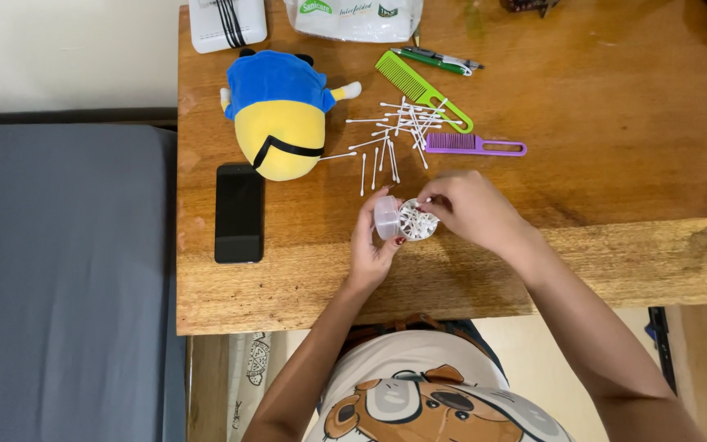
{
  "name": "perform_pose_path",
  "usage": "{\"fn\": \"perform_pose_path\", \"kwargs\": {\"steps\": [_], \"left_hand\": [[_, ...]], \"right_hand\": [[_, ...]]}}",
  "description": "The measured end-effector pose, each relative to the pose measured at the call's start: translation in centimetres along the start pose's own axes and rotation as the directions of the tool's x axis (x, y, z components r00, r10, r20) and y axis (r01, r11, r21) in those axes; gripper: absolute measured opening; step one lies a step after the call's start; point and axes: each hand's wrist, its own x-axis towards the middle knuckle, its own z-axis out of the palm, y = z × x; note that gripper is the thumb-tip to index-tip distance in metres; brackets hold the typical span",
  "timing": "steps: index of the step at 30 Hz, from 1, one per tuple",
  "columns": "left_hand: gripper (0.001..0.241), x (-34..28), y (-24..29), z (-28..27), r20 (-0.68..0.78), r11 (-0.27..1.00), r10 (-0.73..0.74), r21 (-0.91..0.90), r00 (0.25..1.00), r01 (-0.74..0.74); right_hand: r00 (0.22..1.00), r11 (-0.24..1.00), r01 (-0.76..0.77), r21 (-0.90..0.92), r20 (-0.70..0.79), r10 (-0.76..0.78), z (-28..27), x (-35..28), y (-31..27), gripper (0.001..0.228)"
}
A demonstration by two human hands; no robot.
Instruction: The person folds a pink plastic bag on a wooden table and places it into a drawer. They then pick up a small bottle and put it in the drawer. Finally, they gather scattered cotton swabs from the table and place them into a small container.
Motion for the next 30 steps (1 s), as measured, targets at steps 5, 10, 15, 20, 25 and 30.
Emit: {"fn": "perform_pose_path", "kwargs": {"steps": [5, 10, 15, 20, 25, 30], "left_hand": [[0.088, 0.0, 0.4, 0.1, -0.002, 1.000, -0.021, 0.016, 1.000, 0.021], [0.086, -0.1, -0.5, 0.1, -0.008, 1.000, 0.008, 0.006, 1.000, -0.008], [0.085, 0.2, -0.1, -0.1, -0.012, 1.000, 0.031, 0.005, 0.999, -0.031], [0.087, 0.1, 0.1, -0.5, 0.005, 1.000, 0.007, 0.025, 1.000, -0.007], [0.084, 0.3, 0.5, -0.2, 0.016, 1.000, -0.009, -0.027, 1.000, 0.010], [0.083, 0.3, 0.5, -0.1, 0.018, 0.998, -0.009, -0.063, 1.000, 0.010]], "right_hand": [[0.999, 0.997, 0.001, -0.076, -0.050, -0.005, 0.5, -0.9, -0.4, 0.012], [0.989, 0.971, 0.112, -0.212, -0.068, -0.129, 3.0, -1.7, -0.3, 0.011], [0.995, 0.977, 0.085, -0.196, -0.039, -0.095, 1.8, -2.4, -0.5, 0.015], [0.985, 0.997, 0.072, -0.030, -0.154, -0.076, 0.5, -3.7, 0.7, 0.048], [0.978, 0.961, 0.161, 0.224, -0.165, -0.125, 4.8, -4.7, 2.0, 0.087], [0.970, 0.957, 0.148, 0.248, -0.227, -0.091, 8.7, -5.4, 0.5, 0.089]]}}
